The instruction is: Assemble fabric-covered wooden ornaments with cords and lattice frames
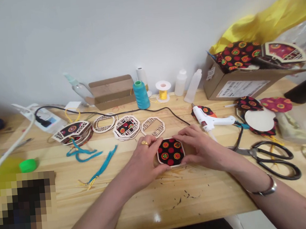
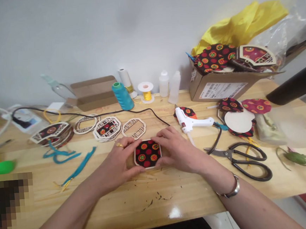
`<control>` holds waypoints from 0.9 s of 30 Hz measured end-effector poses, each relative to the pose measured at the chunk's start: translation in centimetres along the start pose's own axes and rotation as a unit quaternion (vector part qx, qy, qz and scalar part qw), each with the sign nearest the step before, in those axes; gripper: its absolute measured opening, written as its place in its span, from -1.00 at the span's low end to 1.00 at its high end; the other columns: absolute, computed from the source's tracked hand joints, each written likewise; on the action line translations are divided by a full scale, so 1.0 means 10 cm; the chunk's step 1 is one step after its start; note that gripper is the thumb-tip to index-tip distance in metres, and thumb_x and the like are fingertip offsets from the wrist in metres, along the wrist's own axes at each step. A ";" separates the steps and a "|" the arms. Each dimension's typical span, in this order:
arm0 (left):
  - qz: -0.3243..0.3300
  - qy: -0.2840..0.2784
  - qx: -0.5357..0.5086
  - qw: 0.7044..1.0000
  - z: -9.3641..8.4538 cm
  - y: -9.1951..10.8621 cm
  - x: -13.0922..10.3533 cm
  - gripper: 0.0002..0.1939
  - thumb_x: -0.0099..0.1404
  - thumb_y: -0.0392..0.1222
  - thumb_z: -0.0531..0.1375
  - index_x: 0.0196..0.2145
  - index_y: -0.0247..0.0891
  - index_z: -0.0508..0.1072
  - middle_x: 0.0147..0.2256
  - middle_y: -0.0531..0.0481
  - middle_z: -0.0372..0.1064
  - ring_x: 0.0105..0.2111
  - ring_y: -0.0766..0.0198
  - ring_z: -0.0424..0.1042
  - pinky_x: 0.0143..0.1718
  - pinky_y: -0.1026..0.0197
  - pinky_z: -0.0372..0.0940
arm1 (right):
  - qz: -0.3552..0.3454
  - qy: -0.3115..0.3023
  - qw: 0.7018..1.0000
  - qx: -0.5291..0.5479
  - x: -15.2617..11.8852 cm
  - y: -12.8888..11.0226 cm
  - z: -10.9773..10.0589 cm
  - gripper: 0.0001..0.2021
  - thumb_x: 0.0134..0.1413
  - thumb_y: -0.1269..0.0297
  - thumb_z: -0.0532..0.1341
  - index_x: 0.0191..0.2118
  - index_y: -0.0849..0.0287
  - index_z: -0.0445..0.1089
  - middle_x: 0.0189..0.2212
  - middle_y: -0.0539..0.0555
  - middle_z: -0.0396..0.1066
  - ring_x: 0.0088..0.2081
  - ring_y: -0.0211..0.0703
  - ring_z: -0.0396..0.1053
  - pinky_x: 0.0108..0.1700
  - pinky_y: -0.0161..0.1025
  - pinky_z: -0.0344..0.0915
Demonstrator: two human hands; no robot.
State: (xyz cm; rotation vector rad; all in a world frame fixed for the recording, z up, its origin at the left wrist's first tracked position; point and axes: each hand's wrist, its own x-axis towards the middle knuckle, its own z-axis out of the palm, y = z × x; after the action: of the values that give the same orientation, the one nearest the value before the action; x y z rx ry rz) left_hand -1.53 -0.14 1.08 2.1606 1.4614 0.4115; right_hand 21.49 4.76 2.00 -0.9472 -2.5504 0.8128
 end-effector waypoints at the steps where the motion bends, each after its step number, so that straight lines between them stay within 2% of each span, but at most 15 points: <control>1: 0.002 0.002 -0.002 1.000 0.00 0.00 0.00 -0.34 0.15 0.03 0.24 0.17 -0.19 0.20 0.05 -0.18 0.14 0.09 -0.03 0.12 0.13 -0.13 0.13 | 0.000 0.005 1.000 0.001 0.00 0.00 0.00 -0.44 -0.02 0.16 0.33 0.12 0.13 0.25 -0.06 0.17 0.27 -0.02 0.00 0.17 0.02 -0.02 0.23; 15: 0.008 0.004 -0.019 1.000 -0.01 0.00 0.00 -0.43 0.16 -0.02 0.24 0.11 -0.14 0.27 0.02 -0.16 0.16 0.06 -0.02 0.16 0.10 -0.14 0.17 | 0.007 0.008 1.000 -0.009 0.01 0.00 0.04 -0.49 -0.02 0.17 0.32 0.08 0.11 0.30 -0.09 0.16 0.29 -0.03 0.01 0.17 0.01 -0.01 0.26; 21: 0.004 0.000 -0.021 1.000 -0.01 -0.01 0.02 -0.37 0.13 0.01 0.26 0.13 -0.21 0.27 0.02 -0.17 0.18 0.06 0.00 0.16 0.11 -0.10 0.16 | -0.001 0.005 1.000 -0.019 0.02 0.00 0.04 -0.48 -0.02 0.17 0.32 0.09 0.15 0.30 -0.11 0.17 0.29 -0.05 -0.01 0.20 0.00 -0.03 0.26; 27: 0.002 0.006 -0.034 0.999 -0.01 -0.03 0.04 -0.39 0.09 -0.01 0.29 0.10 -0.15 0.32 0.01 -0.15 0.20 0.05 0.00 0.20 0.10 -0.11 0.17 | 0.001 0.008 0.999 -0.033 0.03 -0.01 0.03 -0.48 -0.05 0.20 0.34 0.08 0.11 0.31 -0.12 0.17 0.31 -0.06 0.02 0.21 -0.03 0.01 0.28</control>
State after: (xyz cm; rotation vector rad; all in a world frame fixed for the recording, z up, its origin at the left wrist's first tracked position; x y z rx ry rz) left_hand -1.67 0.30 0.97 2.1114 1.4290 0.4692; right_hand 21.10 4.73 1.87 -0.9723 -2.5771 0.7241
